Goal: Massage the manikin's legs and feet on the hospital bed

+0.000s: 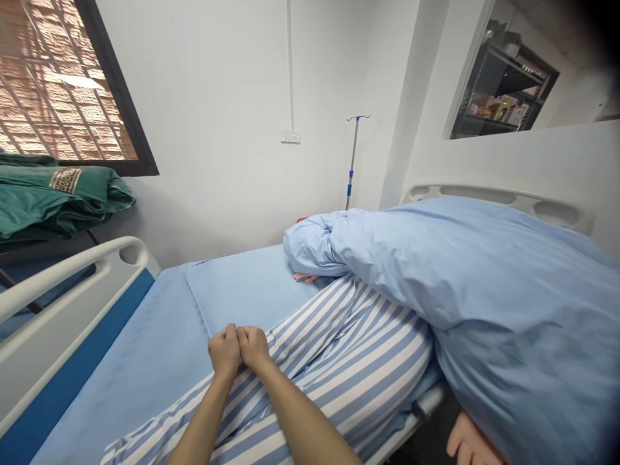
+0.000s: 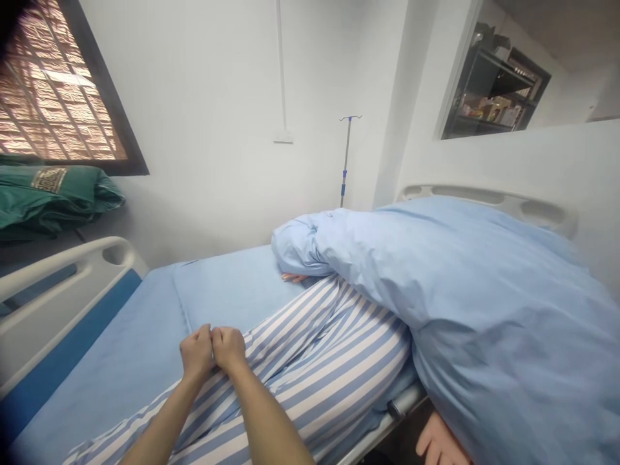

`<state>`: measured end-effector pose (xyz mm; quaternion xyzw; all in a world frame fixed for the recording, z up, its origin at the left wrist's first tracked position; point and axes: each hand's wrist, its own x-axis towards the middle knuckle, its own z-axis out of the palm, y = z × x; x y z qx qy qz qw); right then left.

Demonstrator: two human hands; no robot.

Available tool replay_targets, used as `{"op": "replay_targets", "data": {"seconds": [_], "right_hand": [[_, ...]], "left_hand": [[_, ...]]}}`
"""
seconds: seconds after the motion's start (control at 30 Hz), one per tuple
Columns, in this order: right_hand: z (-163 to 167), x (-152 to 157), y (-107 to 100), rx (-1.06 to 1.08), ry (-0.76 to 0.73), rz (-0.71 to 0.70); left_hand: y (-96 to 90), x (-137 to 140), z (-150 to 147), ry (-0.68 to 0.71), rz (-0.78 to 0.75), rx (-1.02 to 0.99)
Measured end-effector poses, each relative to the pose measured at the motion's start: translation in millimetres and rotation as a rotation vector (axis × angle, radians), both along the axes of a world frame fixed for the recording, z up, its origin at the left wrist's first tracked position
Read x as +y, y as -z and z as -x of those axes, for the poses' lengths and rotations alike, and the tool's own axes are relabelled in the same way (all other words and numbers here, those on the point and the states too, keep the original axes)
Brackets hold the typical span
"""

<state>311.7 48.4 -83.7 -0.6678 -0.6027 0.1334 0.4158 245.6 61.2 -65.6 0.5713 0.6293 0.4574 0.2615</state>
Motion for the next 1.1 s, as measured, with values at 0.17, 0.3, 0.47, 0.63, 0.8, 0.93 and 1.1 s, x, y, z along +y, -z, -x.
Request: {"op": "replay_targets", "data": {"seconds": [0.17, 0.3, 0.47, 0.63, 0.8, 0.93, 1.1], "right_hand": [[-1, 3, 3, 0.098, 0.003, -0.032], [-13, 8, -6, 0.142, -0.034, -0.028], [-31, 8, -10, 0.178, -0.084, -0.038], [-30, 0, 4, 0.111, 0.006, -0.081], [-31, 2, 5, 0.158, -0.016, -0.074], [-32, 2, 6, 0.179, 0.011, -0.085], [-31, -2, 2, 0.141, 0.031, -0.058]], "left_hand": [[10.4, -9, -3, 0.046, 0.018, 0.190], [14.0, -8, -4, 0.062, 0.018, 0.279], [13.9, -11, -7, 0.014, 0.014, 0.328], [13.2, -11, -5, 0.078, 0.021, 0.292], [0.4, 0, -16, -0.017, 0.012, 0.124], [-0.9, 0, -32, -0.010, -0.050, 0.089], [13.4, -9, -35, 0.073, -0.033, 0.268]]}}
